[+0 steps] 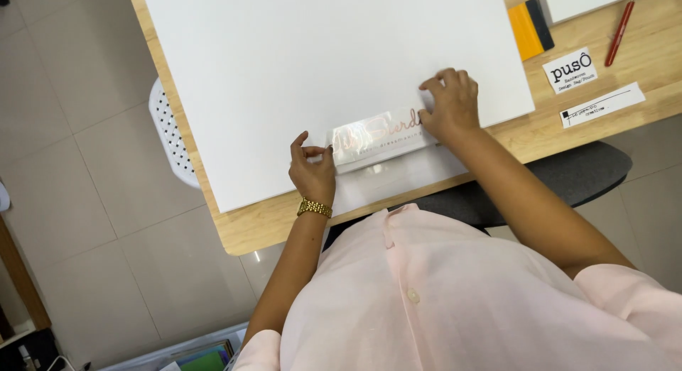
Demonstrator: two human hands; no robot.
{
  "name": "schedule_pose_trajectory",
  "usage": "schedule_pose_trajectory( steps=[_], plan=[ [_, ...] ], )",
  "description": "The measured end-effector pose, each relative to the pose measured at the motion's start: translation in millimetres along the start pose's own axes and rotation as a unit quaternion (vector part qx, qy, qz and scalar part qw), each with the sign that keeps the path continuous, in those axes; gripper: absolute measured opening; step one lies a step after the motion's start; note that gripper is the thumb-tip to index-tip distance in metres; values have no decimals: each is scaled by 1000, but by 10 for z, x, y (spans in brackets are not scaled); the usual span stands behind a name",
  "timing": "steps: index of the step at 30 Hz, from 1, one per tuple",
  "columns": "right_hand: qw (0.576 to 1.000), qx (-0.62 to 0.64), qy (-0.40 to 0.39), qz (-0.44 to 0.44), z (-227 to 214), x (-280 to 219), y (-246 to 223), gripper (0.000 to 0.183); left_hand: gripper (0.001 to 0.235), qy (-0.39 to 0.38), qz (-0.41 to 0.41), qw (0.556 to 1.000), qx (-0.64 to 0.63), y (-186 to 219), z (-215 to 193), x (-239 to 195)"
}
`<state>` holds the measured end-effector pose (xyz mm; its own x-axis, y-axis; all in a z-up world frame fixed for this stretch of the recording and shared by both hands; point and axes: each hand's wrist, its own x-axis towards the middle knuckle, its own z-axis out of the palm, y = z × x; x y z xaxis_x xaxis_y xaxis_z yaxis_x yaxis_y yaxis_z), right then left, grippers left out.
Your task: Applying a vinyl decal to a white board using a squeegee tool for adhesion
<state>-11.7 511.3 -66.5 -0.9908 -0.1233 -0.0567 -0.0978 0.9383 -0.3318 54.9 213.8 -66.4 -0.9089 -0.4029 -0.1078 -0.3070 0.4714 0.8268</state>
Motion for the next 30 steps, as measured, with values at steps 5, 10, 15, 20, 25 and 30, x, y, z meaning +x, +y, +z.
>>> schedule_pose_trajectory(
  steps=[5, 10, 15, 20, 25, 30],
  plan=[
    [932, 360, -28, -11, 302, -290, -1015, 34, 62, -1, 98, 995, 30, 34, -16, -67],
    [901, 371, -167, 152, 520, -213, -1250, 43, 44, -15, 198, 979, -49, 282, -60, -288],
    [882, 417, -144, 165, 767, -186, -920, 19, 83, -117, 147, 967, -172, 168, -132, -325],
    [824, 511, -190, 155, 325, -268, -789, 19, 69, -283, 143, 946, -71, -29, -156, -109],
    [820, 512, -211, 148, -355, -486, -283, 42, 83, -292, 172, 940, 48, 4, -112, -20],
    [817, 503, -230, 161, -900, -720, 287, 59, 90, -285, 181, 937, 95, 78, -69, 3]
  ],
)
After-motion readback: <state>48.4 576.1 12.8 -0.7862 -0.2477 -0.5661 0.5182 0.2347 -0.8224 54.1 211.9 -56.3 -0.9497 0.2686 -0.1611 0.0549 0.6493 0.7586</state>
